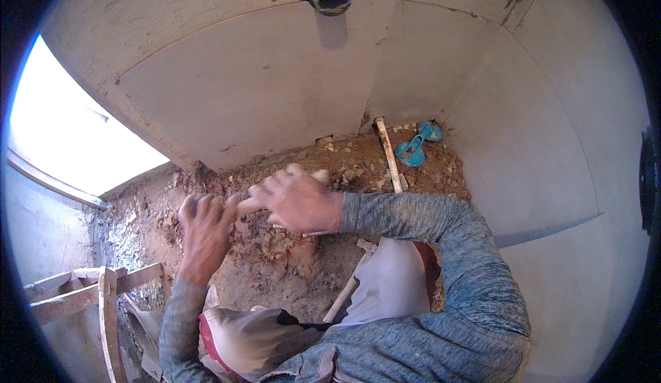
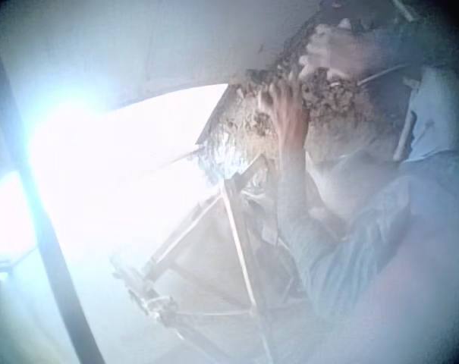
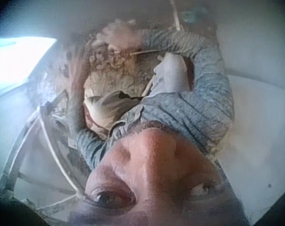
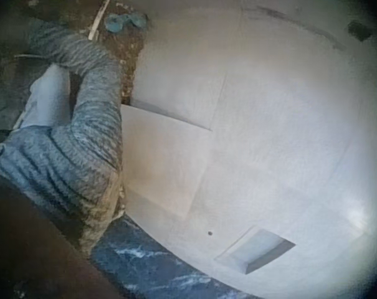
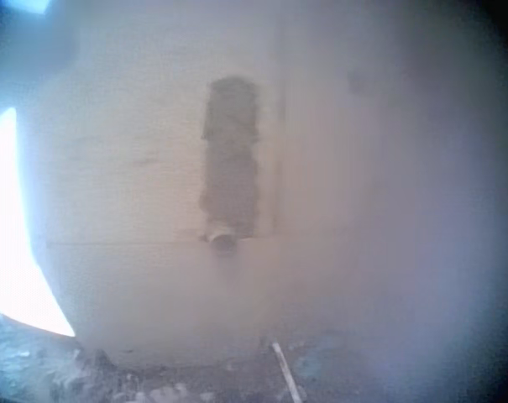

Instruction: The person applies mortar to a tile using a trowel, places the tile onto a wall around a pipe, and taps it into place with a rubber mallet.

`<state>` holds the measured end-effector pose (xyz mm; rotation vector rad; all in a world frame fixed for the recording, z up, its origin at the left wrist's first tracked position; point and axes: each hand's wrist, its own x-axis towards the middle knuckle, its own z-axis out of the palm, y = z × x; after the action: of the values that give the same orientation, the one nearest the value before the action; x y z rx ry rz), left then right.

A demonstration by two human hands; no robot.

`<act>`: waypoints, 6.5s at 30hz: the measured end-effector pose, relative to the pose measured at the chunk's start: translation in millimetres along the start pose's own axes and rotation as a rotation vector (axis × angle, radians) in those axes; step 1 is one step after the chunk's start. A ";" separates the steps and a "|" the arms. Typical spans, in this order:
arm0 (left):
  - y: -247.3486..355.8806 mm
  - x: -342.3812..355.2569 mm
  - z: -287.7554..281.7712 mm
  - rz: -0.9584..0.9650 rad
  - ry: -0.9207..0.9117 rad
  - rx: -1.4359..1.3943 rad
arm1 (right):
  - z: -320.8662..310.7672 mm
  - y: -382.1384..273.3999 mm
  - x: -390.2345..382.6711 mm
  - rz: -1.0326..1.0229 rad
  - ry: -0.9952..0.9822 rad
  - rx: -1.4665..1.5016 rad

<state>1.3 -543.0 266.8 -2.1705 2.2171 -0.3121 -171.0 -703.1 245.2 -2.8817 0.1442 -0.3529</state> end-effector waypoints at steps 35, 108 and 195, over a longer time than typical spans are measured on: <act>12.5 329.1 63.2 -0.245 0.856 -0.074 | 19.1 274.4 -106.3 0.633 0.796 0.091; -176.6 108.5 197.7 -0.675 0.277 -0.352 | 252.8 72.0 -190.9 0.560 -0.198 0.004; -296.5 116.2 110.3 -0.921 0.972 -0.444 | 222.9 141.0 151.1 0.591 -0.486 0.168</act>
<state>307.6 -675.5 220.0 -3.7821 1.3065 -1.1847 20.7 -809.8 34.9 -2.5098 0.8004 0.4155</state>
